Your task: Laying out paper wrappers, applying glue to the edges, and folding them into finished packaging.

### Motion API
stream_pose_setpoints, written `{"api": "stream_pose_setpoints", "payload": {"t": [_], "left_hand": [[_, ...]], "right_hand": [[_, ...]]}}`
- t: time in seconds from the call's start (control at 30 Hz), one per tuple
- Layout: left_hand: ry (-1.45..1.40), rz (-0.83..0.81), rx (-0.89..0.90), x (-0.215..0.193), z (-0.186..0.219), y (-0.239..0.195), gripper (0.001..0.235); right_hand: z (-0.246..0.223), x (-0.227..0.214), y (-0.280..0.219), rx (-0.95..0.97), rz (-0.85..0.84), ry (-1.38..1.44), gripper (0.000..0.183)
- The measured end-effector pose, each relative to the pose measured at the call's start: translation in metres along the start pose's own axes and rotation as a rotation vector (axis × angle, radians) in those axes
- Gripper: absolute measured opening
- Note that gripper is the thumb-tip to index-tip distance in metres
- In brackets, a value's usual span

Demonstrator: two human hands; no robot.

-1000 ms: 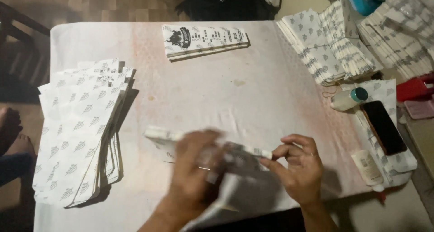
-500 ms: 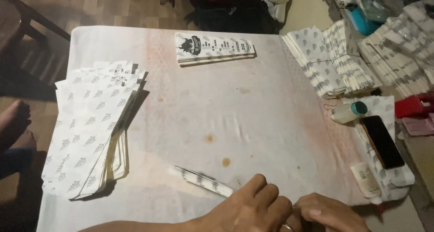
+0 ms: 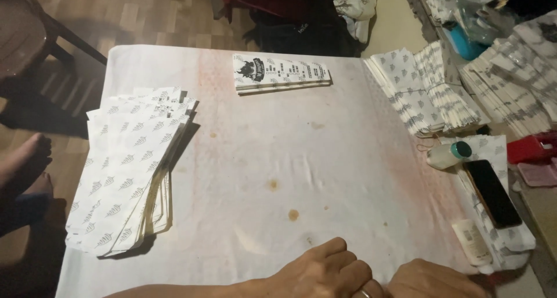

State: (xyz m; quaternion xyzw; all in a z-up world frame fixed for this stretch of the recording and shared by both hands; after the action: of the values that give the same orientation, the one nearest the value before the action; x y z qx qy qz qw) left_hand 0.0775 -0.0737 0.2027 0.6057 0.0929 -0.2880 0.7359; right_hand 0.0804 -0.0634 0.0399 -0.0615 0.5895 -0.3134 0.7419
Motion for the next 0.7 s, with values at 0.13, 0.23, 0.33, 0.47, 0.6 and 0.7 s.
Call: {"api": "stream_pose_setpoints", "payload": {"t": [0.13,0.23,0.33,0.47,0.6,0.7], "left_hand": [[-0.063,-0.017,-0.026,-0.014,-0.003,0.007,0.026],[-0.106,-0.020,-0.064,-0.023,-0.007,0.008,0.024],[-0.110,0.040,-0.019,-0.056,-0.006,0.021,0.021],[0.119,0.055,-0.052,-0.055,-0.014,0.018,0.031],[0.009,0.013,-0.085,-0.019,-0.021,0.002,0.028],[-0.310,0.157,-0.162,-0.047,-0.029,0.014,0.018]], "right_hand": [[0.082,0.075,0.083,-0.192,-0.134,0.129,0.050],[0.033,0.002,0.019,-0.332,-0.239,0.222,0.054],[0.088,0.033,0.068,-0.470,-0.333,0.315,0.058],[0.205,-0.028,0.041,-0.733,-0.107,0.449,0.040],[0.158,-0.016,0.063,-0.356,-0.448,0.288,0.046],[0.155,-0.011,0.065,-0.944,-0.192,0.385,0.028]]}}
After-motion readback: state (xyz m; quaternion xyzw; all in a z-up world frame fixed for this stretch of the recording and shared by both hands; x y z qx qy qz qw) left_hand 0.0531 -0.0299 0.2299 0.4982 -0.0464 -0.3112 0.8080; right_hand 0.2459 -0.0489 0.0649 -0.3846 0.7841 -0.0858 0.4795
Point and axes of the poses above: each hand's wrist, its own y-axis towards the middle knuckle, its own x-axis out of the palm, z = x × y, the point moved 10 cm from there along y, towards the middle knuckle, and after that the axes turned 12 degrees about x, right-handed, at the moved point
